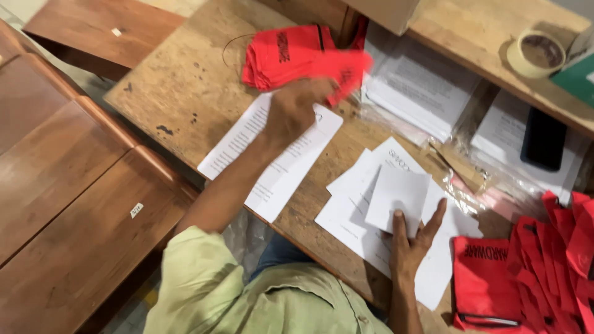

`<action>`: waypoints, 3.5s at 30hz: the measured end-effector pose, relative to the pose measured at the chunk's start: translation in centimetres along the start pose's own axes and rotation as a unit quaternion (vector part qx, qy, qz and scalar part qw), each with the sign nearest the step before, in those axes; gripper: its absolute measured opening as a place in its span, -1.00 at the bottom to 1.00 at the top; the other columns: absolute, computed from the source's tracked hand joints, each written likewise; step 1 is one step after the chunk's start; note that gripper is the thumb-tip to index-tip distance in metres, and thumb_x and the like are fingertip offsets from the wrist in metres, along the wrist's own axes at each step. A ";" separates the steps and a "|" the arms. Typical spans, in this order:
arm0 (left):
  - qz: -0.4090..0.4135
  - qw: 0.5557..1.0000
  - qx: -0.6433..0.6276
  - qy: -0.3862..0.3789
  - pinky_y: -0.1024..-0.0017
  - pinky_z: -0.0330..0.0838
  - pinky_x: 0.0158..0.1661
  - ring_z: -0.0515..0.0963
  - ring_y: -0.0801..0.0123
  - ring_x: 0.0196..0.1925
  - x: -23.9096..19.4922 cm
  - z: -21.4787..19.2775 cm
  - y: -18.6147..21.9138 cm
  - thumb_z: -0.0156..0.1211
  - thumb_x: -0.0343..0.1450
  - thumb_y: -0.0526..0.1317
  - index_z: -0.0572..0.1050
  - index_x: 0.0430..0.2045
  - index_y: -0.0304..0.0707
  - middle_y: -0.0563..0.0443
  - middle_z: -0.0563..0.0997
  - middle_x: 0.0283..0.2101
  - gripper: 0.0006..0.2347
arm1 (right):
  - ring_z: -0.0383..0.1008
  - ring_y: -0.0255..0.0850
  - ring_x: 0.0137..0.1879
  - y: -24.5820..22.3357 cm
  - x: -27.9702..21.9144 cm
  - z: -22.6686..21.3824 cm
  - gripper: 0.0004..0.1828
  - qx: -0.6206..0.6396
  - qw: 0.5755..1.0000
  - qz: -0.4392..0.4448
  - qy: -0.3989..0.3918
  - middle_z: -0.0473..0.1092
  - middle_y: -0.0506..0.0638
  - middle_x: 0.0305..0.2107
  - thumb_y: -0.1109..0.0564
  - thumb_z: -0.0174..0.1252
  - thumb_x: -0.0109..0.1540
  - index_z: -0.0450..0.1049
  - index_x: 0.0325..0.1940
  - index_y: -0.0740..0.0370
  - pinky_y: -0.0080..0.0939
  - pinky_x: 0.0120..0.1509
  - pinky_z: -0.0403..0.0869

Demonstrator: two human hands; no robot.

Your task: Insert assembly instructions and furniture components into labeled hardware pouches.

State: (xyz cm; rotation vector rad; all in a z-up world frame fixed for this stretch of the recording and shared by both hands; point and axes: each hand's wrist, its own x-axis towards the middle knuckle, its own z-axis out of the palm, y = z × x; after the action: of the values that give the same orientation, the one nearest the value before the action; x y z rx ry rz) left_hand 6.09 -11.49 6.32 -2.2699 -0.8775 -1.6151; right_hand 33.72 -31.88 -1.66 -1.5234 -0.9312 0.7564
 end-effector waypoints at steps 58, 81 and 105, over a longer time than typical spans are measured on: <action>-0.413 0.822 -0.364 -0.144 0.48 0.64 -0.13 0.73 0.43 -0.22 -3.0 1.2 16.2 0.44 0.38 -0.22 0.62 -0.26 -0.33 -0.06 0.71 -0.29 -0.81 | 0.38 0.19 0.03 -11.7 3.8 0.6 -0.87 -0.269 0.806 -0.445 -0.284 0.44 0.22 -0.15 0.32 0.15 0.21 0.49 -0.16 0.38 0.11 0.11 0.40; -0.398 0.847 -0.348 -0.057 0.58 0.62 -0.17 0.57 0.57 -0.23 -3.8 1.0 15.4 0.32 0.33 -0.40 0.48 -0.06 -0.30 0.09 0.54 -0.20 -0.70 | 0.49 -0.17 -0.35 -10.4 5.4 1.1 -0.84 -0.275 0.883 -0.336 -0.178 0.48 0.26 -0.46 0.27 0.28 0.39 0.61 -0.04 0.49 -0.23 -0.17 0.45; -0.172 0.981 -0.015 -0.086 0.31 0.51 -0.07 0.58 0.23 -0.19 -5.8 -1.4 15.5 0.31 0.34 -0.21 0.53 -0.06 -0.30 -0.03 0.55 -0.12 -0.69 | 0.50 -0.29 -0.07 -2.6 9.2 0.1 -0.92 0.216 0.947 -0.063 -0.228 0.52 0.10 -0.24 0.49 0.14 0.42 0.53 -0.14 0.55 -0.35 0.20 0.49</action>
State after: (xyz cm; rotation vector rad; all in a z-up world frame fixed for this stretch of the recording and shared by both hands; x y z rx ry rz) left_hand 12.77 -26.51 3.93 -2.4101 -1.3625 -1.5815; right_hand 37.62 -23.66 1.20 -0.9105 -1.1000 1.1611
